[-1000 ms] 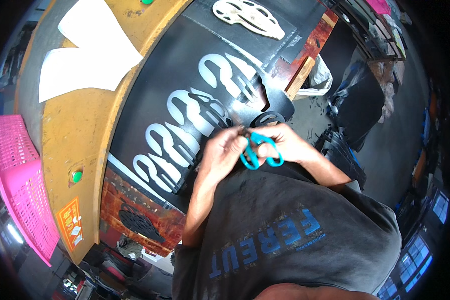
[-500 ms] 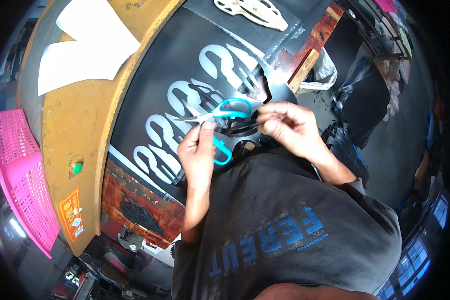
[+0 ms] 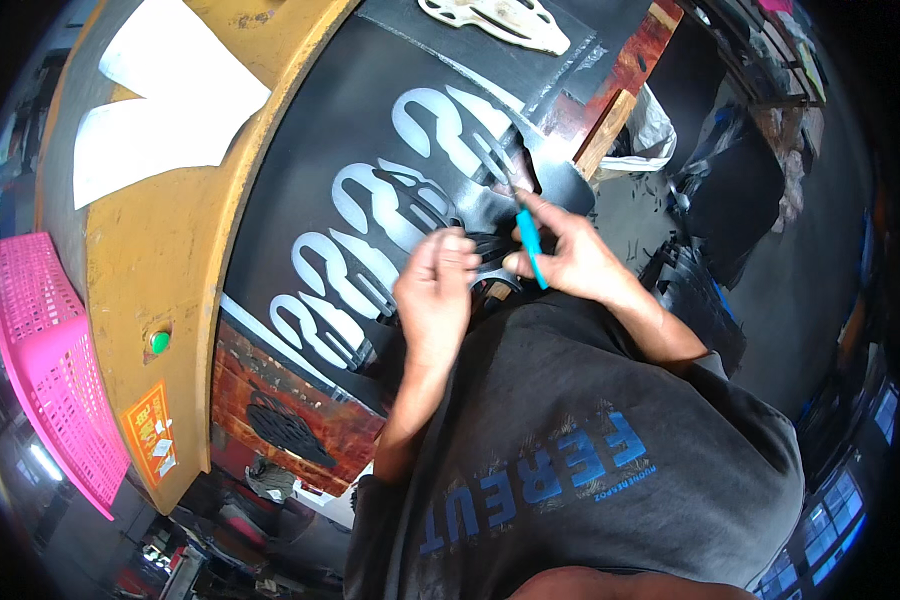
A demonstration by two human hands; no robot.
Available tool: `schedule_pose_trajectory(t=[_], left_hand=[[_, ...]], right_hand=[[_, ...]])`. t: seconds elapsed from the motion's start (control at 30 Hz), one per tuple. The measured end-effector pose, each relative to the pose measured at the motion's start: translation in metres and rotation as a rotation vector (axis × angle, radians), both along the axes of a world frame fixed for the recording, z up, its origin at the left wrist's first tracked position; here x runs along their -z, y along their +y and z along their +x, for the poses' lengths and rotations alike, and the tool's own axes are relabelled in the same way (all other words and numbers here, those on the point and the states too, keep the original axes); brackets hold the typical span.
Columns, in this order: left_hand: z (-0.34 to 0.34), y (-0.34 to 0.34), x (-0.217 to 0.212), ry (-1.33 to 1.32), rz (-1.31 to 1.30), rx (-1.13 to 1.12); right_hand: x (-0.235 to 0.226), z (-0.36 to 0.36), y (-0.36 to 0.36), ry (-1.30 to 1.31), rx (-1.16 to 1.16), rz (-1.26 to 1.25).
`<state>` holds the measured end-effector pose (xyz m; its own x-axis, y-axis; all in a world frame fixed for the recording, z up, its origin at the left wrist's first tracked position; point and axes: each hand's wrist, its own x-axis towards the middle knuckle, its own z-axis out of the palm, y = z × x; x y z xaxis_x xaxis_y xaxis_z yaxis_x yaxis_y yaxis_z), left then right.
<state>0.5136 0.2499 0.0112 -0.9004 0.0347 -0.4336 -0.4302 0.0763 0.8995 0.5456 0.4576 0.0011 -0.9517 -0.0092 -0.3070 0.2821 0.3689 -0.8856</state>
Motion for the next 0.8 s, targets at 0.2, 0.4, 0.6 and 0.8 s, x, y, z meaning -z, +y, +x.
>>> schedule_pose_trajectory(t=[0.2, 0.4, 0.6, 0.8], left_hand=[[-0.036, -0.014, 0.048, -0.267, -0.089, 0.129], [-0.044, -0.009, 0.062, -0.373, -0.074, 0.144], [-0.051, -0.022, 0.061, -0.411, 0.038, 0.126], [-0.067, -0.031, 0.062, -0.497, 0.112, 0.203]], right_hand=[[0.033, -0.019, 0.032, -0.157, -0.014, -0.469], [0.048, -0.036, 0.042, -0.542, -0.265, -0.600], [0.049, -0.040, 0.041, -0.622, -0.352, -0.617], [0.047, -0.026, 0.042, -0.678, -0.323, -0.792]])
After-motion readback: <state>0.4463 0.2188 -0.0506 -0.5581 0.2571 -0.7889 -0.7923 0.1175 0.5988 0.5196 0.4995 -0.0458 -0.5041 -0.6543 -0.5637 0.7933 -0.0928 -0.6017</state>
